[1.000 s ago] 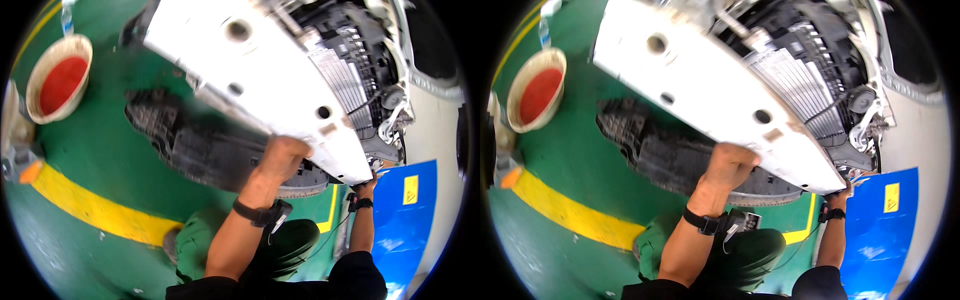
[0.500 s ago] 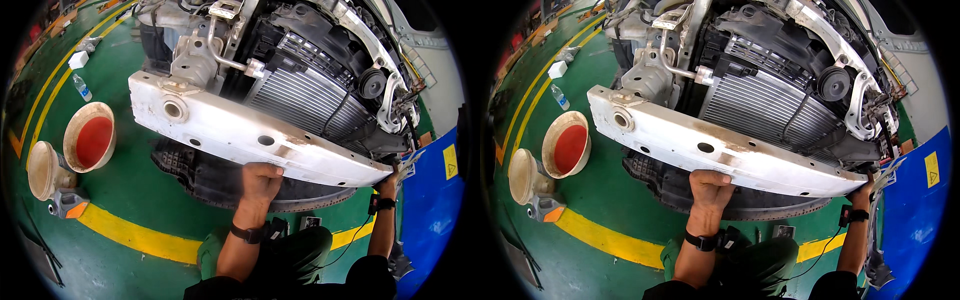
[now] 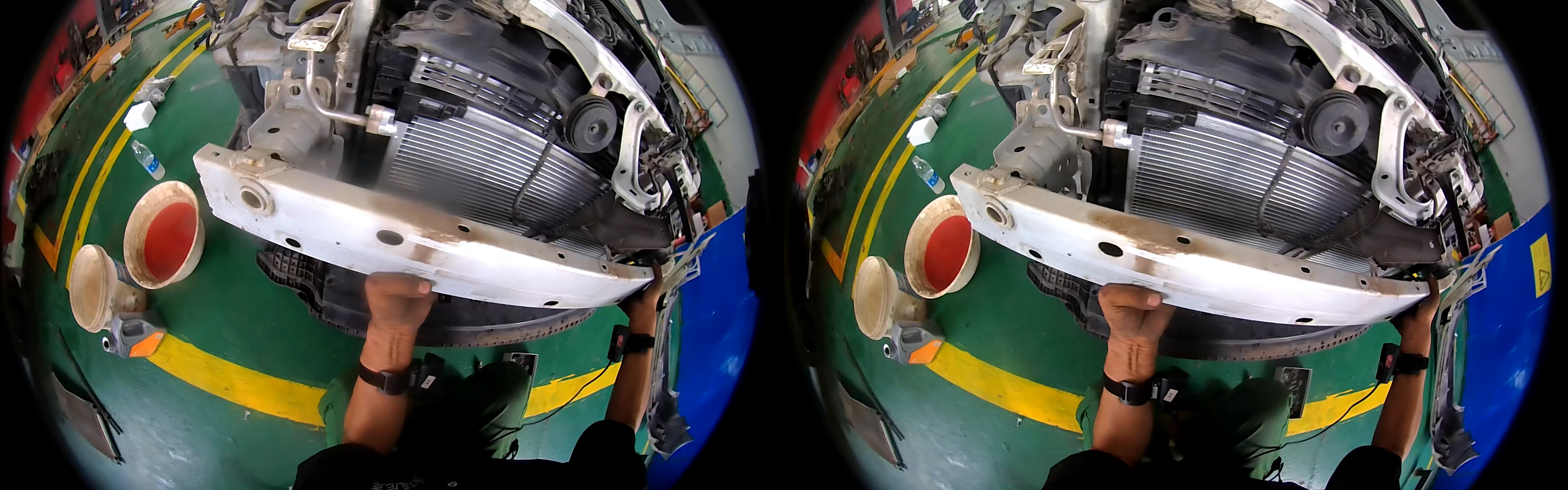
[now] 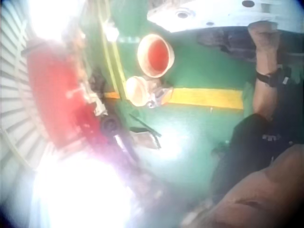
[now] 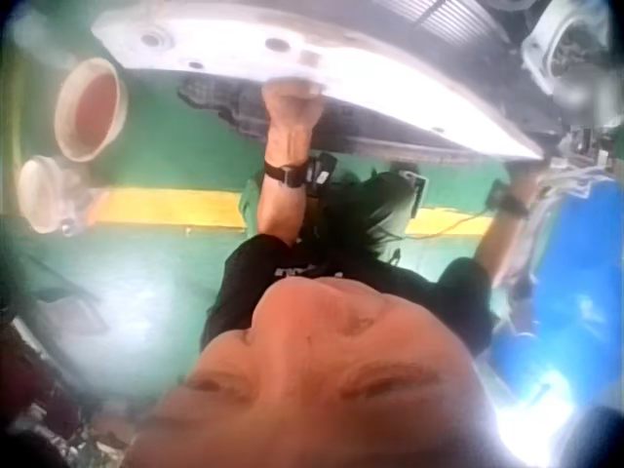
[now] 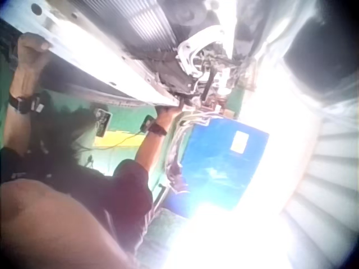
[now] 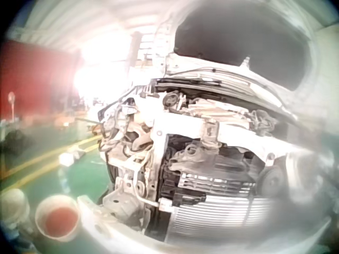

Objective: The person positions and aligns a front bumper reinforcement bar onto the front of a vehicle frame, then reaches for fasteners from a small tray and threads them into the mounting holes by hand.

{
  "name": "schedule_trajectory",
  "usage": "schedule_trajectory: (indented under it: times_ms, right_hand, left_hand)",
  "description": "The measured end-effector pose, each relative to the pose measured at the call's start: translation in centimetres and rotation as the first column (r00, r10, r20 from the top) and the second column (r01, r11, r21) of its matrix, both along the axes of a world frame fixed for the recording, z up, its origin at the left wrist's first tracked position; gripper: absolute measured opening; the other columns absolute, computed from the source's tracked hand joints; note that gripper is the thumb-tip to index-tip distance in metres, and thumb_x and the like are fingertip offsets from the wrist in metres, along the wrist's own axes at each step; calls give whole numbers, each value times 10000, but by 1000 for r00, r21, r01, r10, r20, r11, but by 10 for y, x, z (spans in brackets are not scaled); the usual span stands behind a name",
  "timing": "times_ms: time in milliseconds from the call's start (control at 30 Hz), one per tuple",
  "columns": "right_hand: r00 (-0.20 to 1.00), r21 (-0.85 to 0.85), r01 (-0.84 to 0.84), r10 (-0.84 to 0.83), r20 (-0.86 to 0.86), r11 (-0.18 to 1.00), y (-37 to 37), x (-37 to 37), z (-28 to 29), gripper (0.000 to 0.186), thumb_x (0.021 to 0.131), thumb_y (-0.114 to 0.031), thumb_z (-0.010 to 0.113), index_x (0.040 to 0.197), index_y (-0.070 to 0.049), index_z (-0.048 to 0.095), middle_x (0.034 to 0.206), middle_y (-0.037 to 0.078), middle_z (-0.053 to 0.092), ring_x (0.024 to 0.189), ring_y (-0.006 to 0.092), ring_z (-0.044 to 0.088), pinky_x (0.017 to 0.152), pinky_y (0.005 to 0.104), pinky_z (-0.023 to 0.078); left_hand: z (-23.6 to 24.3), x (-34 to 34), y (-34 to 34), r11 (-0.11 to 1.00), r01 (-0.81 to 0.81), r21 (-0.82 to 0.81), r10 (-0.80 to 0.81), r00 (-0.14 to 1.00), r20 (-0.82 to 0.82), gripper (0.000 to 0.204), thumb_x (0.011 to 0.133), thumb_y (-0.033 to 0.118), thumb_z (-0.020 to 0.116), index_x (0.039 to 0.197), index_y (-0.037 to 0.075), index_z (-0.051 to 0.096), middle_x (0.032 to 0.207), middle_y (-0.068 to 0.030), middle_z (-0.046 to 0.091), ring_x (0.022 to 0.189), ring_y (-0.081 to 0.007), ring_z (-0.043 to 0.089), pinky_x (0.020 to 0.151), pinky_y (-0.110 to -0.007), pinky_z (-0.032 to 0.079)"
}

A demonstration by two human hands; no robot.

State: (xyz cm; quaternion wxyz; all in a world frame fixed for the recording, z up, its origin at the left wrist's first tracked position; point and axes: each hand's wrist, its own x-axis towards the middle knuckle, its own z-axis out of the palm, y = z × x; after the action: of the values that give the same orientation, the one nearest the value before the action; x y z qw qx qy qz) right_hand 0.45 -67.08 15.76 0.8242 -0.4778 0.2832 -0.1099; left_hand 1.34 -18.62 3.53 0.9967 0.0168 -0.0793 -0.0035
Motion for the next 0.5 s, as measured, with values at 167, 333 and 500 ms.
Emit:
schedule_trajectory:
  times_ms: [167,333,500]
  right_hand:
    - [997,74,60,-63,45,995,7,-7,-2,507,873,-457,558,1258,-126,577,1246,125,606,1146,347,564,1032,513,406]
    - [979,-105,118,-98,178,988,-44,-3,-22,529,842,-441,618,1263,-127,553,1262,119,598,1165,314,558,1047,463,409]
    - [970,28,187,-189,153,982,-14,3,-18,486,815,-432,631,1192,-127,592,1152,111,638,1078,328,593,1006,473,439]
  left_hand:
    - [3,1,-2,1000,-14,22,15,998,-66,741,507,-79,568,1243,-15,527,1161,-152,616,1144,-360,554,1044,-459,424]
    - [7,5,3,1000,-11,4,11,1000,-11,766,489,-85,571,1251,-9,538,1165,-146,632,1151,-369,559,1082,-486,397]
    - [0,7,3,1000,-9,9,9,1000,4,753,508,-127,567,1250,-5,537,1166,-139,630,1163,-354,557,1075,-496,405]
